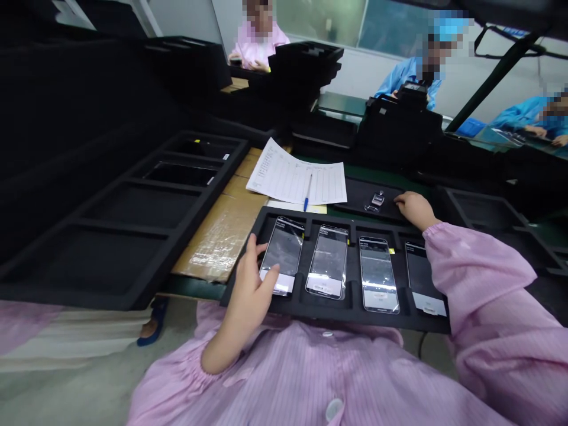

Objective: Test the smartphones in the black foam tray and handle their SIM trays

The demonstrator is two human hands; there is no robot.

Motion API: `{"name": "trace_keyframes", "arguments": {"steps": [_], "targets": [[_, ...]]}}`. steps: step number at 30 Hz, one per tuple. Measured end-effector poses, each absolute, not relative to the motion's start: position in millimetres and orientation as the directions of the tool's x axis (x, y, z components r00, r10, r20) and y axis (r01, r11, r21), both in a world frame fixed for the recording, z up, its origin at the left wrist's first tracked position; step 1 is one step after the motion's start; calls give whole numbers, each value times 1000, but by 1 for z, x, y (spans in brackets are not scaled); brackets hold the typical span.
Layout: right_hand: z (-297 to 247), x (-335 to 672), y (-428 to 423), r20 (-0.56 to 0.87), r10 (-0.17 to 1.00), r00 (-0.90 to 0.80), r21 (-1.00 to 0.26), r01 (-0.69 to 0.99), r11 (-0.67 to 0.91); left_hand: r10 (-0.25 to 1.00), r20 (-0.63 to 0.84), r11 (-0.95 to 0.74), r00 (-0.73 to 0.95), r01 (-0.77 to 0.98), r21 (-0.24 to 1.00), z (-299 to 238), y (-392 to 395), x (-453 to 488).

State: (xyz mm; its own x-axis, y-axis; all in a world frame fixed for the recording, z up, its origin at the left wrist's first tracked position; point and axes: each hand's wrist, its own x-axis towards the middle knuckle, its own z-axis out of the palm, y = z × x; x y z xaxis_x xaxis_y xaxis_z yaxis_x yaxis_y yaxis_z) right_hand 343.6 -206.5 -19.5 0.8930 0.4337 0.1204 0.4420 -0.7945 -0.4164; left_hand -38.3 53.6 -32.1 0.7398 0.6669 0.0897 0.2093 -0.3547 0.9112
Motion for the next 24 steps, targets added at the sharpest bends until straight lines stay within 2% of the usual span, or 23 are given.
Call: {"name": "trace_keyframes", "arguments": {"steps": [2,4,7,10,17,24], "targets": [[-16,345,-207,108,367,924,-540,365,-758,667,-60,-84,743,156,984,-27,58,-35],[-13,346,-206,61,291,955,-671,255,-696,607,-223,131,762,181,975,-20,65,-29],[-9,344,-205,-55,220,974,-836,75,-544,494,-326,249,806,228,941,-11,76,-19],[-3,339,-205,-157,202,967,-926,-72,-371,490,-305,277,817,187,943,-8,83,-15],[27,315,-206,-294,264,919,-956,-285,-72,525,-244,300,815,91,950,-2,87,-21],[68,246,-197,-335,443,832,-916,-398,56,555,-270,372,787,55,927,14,84,-30]]}}
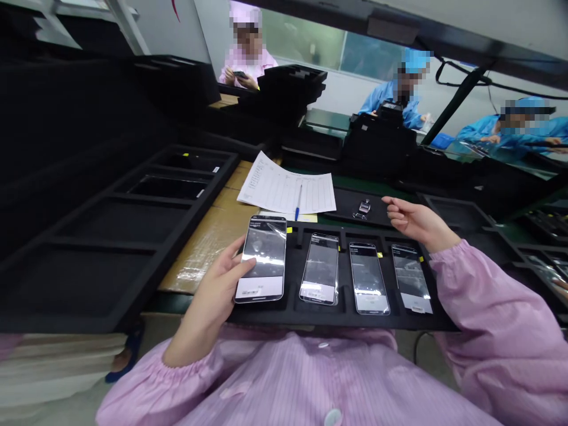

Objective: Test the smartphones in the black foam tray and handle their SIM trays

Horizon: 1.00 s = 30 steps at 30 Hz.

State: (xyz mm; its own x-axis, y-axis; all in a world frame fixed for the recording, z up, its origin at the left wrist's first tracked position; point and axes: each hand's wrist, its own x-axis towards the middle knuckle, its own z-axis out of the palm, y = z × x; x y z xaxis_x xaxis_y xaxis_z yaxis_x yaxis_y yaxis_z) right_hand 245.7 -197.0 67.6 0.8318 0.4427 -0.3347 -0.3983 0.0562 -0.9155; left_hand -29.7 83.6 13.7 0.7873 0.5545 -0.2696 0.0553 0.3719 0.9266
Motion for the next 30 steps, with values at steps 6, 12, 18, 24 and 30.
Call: {"name": "trace_keyframes", "arguments": {"steps": [6,12,18,24,30], "targets": [[66,133,-203,-376,680,630,-772,-619,146,549,-299,448,781,27,894,26,68,-31],[19,72,-182,-369,789,492,-631,-755,176,507,-284,446,814,34,894,25,52,-21],[0,60,-162,-341,741,579,-677,-698,234,458,-270,582,847,-56,811,17,39,-10],[2,53,-155,-328,624,709,-820,-542,185,537,-252,648,805,-203,734,13,29,-2],[-1,50,-151,-301,612,731,-879,-462,119,558,-307,713,771,-257,652,16,16,8]]}}
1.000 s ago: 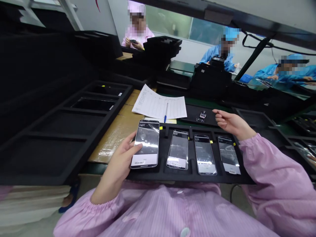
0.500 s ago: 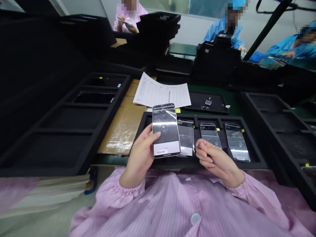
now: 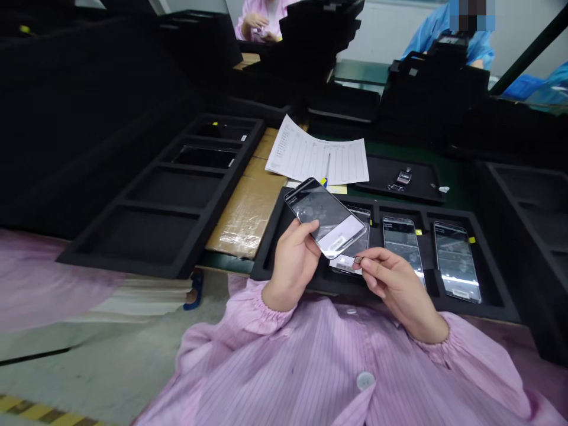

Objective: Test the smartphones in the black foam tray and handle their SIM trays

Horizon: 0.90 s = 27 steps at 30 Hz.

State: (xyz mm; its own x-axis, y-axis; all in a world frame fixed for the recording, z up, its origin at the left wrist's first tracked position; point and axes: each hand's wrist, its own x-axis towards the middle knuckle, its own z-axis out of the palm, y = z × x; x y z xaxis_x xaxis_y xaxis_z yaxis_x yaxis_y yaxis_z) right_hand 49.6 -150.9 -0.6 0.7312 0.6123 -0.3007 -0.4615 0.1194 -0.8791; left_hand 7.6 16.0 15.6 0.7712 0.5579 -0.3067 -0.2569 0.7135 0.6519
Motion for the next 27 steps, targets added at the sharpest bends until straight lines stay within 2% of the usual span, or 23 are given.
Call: {"name": "trace_keyframes", "arguments": {"steps": [4,9,13,19,23,25,27], "targets": [[0,44,-148,-268,654,707,-886,-447,120,561,-290,715,775,-277,642,18,4,12],[-3,38,-148,-118,607,786,-919,-318,233,610,-227,664,759,-333,669,19,-5,14],[-5,36,-147,-81,590,803,-930,-274,244,650,-153,606,744,-386,695,17,-10,14],[-6,40,-146,-96,612,785,-947,-261,187,740,19,445,672,-511,735,14,-21,9],[-13,43,-142,-98,601,793,-957,-242,163,678,-4,502,735,-459,733,12,-30,2],[-14,44,-140,-144,589,795,-940,-295,169,651,-31,527,758,-422,737,10,-30,1],[-10,47,-141,-263,632,729,-885,-443,143,637,-34,513,770,-390,765,6,-21,-1]]}}
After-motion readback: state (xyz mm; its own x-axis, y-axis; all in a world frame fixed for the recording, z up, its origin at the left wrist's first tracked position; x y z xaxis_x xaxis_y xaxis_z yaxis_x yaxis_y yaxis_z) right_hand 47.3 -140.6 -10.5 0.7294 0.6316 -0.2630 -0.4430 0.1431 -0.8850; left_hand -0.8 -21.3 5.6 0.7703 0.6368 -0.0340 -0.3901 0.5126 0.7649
